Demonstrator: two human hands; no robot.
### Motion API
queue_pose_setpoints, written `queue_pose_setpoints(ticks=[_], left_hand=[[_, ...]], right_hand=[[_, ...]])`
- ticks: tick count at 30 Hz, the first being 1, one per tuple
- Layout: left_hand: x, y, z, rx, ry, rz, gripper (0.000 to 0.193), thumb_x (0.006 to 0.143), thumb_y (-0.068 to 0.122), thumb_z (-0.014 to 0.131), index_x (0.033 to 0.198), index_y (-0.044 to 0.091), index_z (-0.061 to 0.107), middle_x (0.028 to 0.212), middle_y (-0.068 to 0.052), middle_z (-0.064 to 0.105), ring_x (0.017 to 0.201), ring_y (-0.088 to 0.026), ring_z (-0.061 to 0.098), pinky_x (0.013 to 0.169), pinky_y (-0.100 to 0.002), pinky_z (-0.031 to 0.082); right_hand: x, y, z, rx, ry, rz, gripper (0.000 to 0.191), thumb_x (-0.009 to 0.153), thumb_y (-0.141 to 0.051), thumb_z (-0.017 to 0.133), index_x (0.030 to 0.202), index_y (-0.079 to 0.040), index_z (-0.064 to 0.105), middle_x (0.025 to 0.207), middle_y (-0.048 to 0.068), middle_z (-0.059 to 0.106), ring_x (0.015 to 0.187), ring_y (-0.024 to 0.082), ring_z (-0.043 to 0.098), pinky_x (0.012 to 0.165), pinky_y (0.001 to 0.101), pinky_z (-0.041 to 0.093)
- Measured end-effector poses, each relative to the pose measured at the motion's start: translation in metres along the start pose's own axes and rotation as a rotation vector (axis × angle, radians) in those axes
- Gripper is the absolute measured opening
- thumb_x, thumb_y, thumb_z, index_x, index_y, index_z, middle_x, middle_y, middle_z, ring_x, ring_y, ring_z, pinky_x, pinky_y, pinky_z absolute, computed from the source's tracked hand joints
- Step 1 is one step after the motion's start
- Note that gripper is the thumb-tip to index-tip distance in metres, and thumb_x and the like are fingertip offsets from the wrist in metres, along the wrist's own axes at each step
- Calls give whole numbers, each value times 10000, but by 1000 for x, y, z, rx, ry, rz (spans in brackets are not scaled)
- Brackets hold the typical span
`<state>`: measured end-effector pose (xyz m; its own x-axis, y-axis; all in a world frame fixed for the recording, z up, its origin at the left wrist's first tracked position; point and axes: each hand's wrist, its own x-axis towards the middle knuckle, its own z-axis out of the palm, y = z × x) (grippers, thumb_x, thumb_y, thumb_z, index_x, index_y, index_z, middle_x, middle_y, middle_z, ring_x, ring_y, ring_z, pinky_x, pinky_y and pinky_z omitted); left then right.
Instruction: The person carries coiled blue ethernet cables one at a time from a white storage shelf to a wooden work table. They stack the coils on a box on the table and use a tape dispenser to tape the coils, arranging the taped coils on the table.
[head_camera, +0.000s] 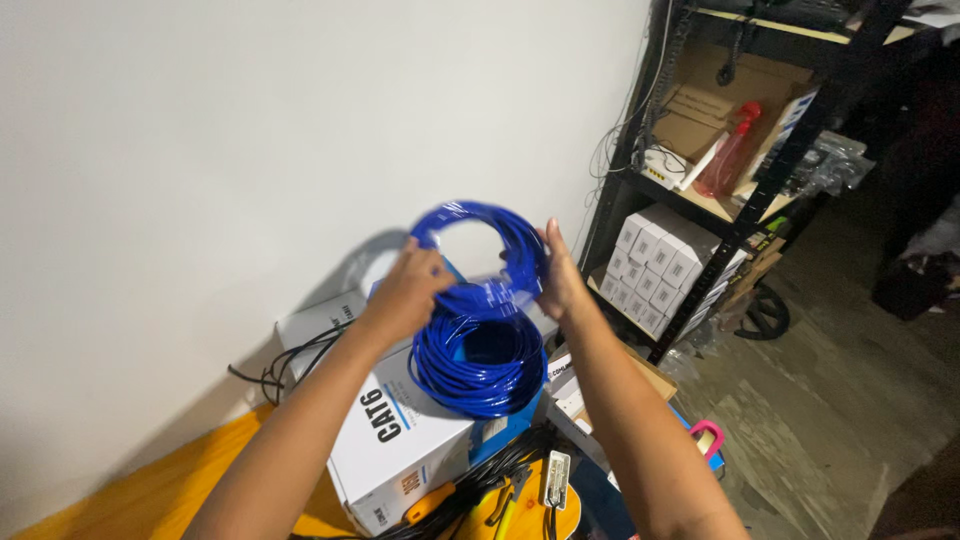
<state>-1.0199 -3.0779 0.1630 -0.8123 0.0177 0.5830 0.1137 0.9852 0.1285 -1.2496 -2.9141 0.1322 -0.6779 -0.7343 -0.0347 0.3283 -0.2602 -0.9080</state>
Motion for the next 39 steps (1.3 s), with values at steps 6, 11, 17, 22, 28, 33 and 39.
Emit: queue_pose_setpoints(ticks=[6,11,17,22,28,33,39], left_hand=[[-8,58,-32,-69,-146,24,439,674,104,782,1110,107,729,1037,-98,592,1153,-302,573,1258,-544,205],[-18,63,-33,-89,-154,-44,716,807,576,736,1338,109,623,1099,-168,578,1145,-365,536,1146,-551,297],[0,25,34,-140,41,-490,692,911,620,611,1353,87,601,1350,-227,531,1271,-413,518,1025,-524,484],[10,-5,96,-253,-163,-959,884,848,526,747,1507,81,361,1381,-310,453,1240,-479,545,1040,-501,484],[-10,-12,124,-247,-44,-953,735,814,208,699,1492,152,421,1395,-274,479,1221,-474,574,1016,-495,507],[-14,-4,126,-211,101,-940,682,790,245,724,1431,189,500,1376,-226,513,1255,-444,551,1017,-496,490],[3,-1,104,-97,109,-912,466,938,460,602,1285,158,676,1206,-268,613,1169,-466,569,1018,-532,471]], right_hand=[[-19,-15,-4,-319,-1,169,502,924,-332,757,1293,-16,632,863,124,694,634,219,642,581,372,547],[-18,26,-15,-819,118,61,603,966,-495,646,1287,11,710,1086,193,769,970,263,730,897,398,578],[-14,47,-13,-1133,189,-82,678,961,-573,609,1379,-40,637,1297,248,681,1239,356,650,1072,410,493],[-16,58,-6,-1453,119,58,969,811,-526,769,1592,-174,316,1501,255,450,1370,417,492,1122,433,432],[-17,71,-7,-1503,152,137,1030,790,-269,730,1644,-227,156,1548,246,401,1359,434,512,1124,436,453],[-12,86,-9,-1478,252,141,970,799,-232,688,1635,-234,196,1569,210,395,1361,425,508,1129,441,439],[-8,75,-17,-1467,206,-15,916,756,-232,701,1590,-133,337,1415,247,564,1326,390,547,1107,415,452]])
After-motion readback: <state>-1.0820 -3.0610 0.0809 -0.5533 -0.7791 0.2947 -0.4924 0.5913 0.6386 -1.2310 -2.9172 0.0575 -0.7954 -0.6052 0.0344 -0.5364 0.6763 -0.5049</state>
